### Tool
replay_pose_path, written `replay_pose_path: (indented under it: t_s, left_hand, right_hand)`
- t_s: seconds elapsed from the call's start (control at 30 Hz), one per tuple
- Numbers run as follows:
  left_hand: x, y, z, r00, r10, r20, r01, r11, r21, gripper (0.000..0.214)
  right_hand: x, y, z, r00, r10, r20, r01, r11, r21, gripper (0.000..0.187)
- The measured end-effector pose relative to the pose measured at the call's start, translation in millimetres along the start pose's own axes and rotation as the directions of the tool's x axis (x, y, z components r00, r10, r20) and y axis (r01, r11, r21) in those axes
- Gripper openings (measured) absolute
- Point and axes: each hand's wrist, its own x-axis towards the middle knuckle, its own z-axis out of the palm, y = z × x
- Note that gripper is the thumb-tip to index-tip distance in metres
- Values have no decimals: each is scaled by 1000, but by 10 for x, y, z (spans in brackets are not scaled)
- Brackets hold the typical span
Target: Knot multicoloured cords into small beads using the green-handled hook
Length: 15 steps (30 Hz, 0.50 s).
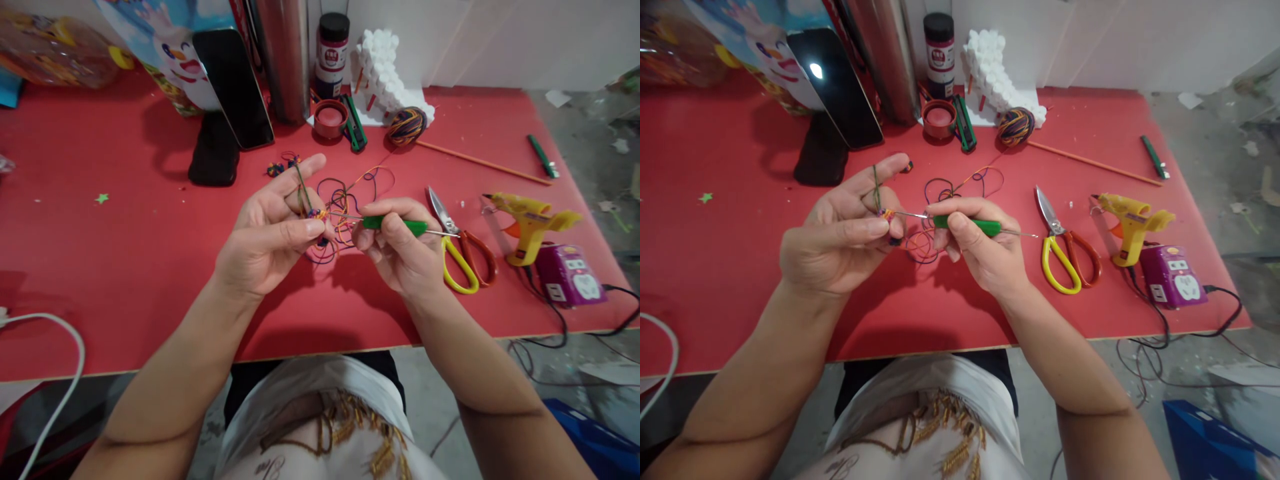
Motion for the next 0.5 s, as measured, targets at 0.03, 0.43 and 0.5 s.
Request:
replay_pose_path:
  t_s: [0.03,0.43,0.5]
  left_hand:
    - [3,1,-14,1000,-9,12,9,1000,4,75]
    - [12,8,-12,998,-1,68,-1,999,33,64]
    - [5,3,-2,997,-14,82,11,999,33,62]
  right_hand:
    - [-5,-7,-7,1000,2,-3,-2,1000,-15,14]
    - [0,-66,-96,999,-33,17,34,993,-111,19]
    - [3,-92,-111,999,-38,18,40,990,-137,19]
